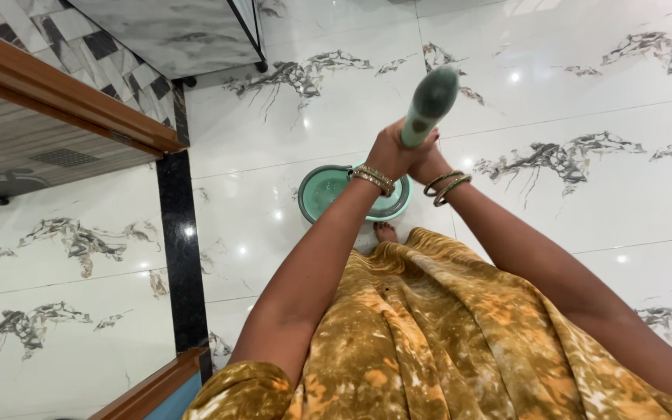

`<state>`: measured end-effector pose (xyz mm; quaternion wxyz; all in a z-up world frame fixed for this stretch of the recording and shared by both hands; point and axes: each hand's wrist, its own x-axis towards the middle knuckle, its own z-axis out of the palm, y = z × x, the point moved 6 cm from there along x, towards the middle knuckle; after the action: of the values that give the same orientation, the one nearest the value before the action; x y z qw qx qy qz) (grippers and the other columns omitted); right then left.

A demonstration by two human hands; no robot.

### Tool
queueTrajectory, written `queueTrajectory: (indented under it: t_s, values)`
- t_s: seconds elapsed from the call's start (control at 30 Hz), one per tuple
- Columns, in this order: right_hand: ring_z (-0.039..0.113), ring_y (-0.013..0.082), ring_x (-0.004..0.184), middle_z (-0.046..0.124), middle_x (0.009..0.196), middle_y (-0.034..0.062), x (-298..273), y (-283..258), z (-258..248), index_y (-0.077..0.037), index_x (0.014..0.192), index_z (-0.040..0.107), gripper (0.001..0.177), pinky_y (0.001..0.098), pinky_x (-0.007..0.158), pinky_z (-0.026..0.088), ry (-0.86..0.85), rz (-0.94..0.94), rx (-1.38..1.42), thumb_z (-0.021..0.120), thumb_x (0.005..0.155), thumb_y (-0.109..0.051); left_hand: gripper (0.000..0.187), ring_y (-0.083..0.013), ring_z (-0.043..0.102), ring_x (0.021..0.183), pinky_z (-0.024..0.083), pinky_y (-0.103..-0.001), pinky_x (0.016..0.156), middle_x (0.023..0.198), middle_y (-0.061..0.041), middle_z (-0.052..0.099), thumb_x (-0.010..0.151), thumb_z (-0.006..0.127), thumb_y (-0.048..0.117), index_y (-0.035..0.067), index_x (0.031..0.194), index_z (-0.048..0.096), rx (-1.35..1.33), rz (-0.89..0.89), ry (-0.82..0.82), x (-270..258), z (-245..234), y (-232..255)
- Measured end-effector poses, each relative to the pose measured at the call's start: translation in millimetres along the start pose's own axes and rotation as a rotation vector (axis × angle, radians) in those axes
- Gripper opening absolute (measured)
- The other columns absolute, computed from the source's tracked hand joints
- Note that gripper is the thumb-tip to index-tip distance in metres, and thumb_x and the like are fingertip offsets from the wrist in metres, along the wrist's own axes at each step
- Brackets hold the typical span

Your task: The person mops a tiled floor using a spin mop and bucket. They move around a sink, a rug, and furniture, periodically wringing the mop in the bucket before continuing to mop different areas.

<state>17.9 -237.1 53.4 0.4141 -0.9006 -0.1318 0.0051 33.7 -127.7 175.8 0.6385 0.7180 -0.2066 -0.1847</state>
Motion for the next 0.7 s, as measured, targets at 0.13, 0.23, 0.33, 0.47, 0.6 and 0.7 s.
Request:
queueTrajectory:
  t_s: [0.13,0.23,0.33,0.47,0.6,0.7]
  values:
    - [0.068,0.0257,0.096,0.072,0.102,0.0166,-20.0,23.4,39.2,0.003,0.103,0.067,0.022,0.0364,0.079,0.057,0.061,-0.124,0.006,0.072,0.083,-0.005,0.034,-0.015,0.076,0.085,0.062,-0.033,0.075,0.092,-0.007,0.081,0.082,0.079,0.037,0.009,0.103,0.076,0.157,-0.201,-0.12,-17.3,9.3,-50.9]
    - [0.067,0.0253,0.093,0.071,0.098,0.0147,-14.5,9.5,30.9,0.002,0.099,0.068,0.022,0.0371,0.077,0.056,0.122,-0.21,-0.247,0.074,0.08,-0.008,0.035,-0.0257,0.075,0.085,0.036,-0.06,0.107,0.09,-0.01,0.084,0.083,0.081,0.038,0.011,0.104,0.079,0.396,0.147,-0.106,-13.3,10.5,-22.8]
    - [0.068,0.0241,0.088,0.071,0.093,0.0134,8.9,-19.0,-22.0,0.001,0.095,0.068,0.018,0.0363,0.074,0.056,0.086,-0.08,-0.2,0.074,0.08,-0.008,0.038,-0.0269,0.077,0.076,0.061,-0.038,0.076,0.083,-0.016,0.079,0.081,0.079,0.044,0.007,0.09,0.078,0.444,0.101,0.003,16.1,-4.2,23.0]
    - [0.068,0.0225,0.082,0.071,0.087,0.0116,28.2,-91.7,-113.4,0.0,0.091,0.068,0.014,0.0352,0.07,0.056,0.198,-0.121,-0.146,0.074,0.081,-0.008,0.038,-0.0255,0.074,0.063,0.061,-0.037,0.062,0.072,-0.014,0.074,0.085,0.076,0.041,0.003,0.084,0.072,0.392,0.44,0.248,35.2,-14.2,126.7]
    - [0.068,0.0209,0.076,0.07,0.081,0.0099,26.4,-126.1,-126.6,0.0,0.086,0.068,0.01,0.0341,0.066,0.056,0.153,-0.12,-0.107,0.075,0.083,-0.007,0.035,-0.023,0.076,0.066,0.062,-0.036,0.063,0.074,-0.012,0.075,0.085,0.078,0.038,0.003,0.088,0.072,0.301,0.484,0.279,21.9,-15.7,154.9]
    - [0.068,0.0198,0.071,0.07,0.076,0.0086,19.0,-107.1,-88.2,-0.001,0.082,0.069,0.009,0.0333,0.062,0.056,0.104,-0.102,-0.083,0.075,0.083,-0.007,0.033,-0.0215,0.077,0.07,0.062,-0.035,0.065,0.078,-0.013,0.076,0.086,0.077,0.035,0.003,0.094,0.075,0.223,0.371,0.225,5.4,-11.9,119.3]
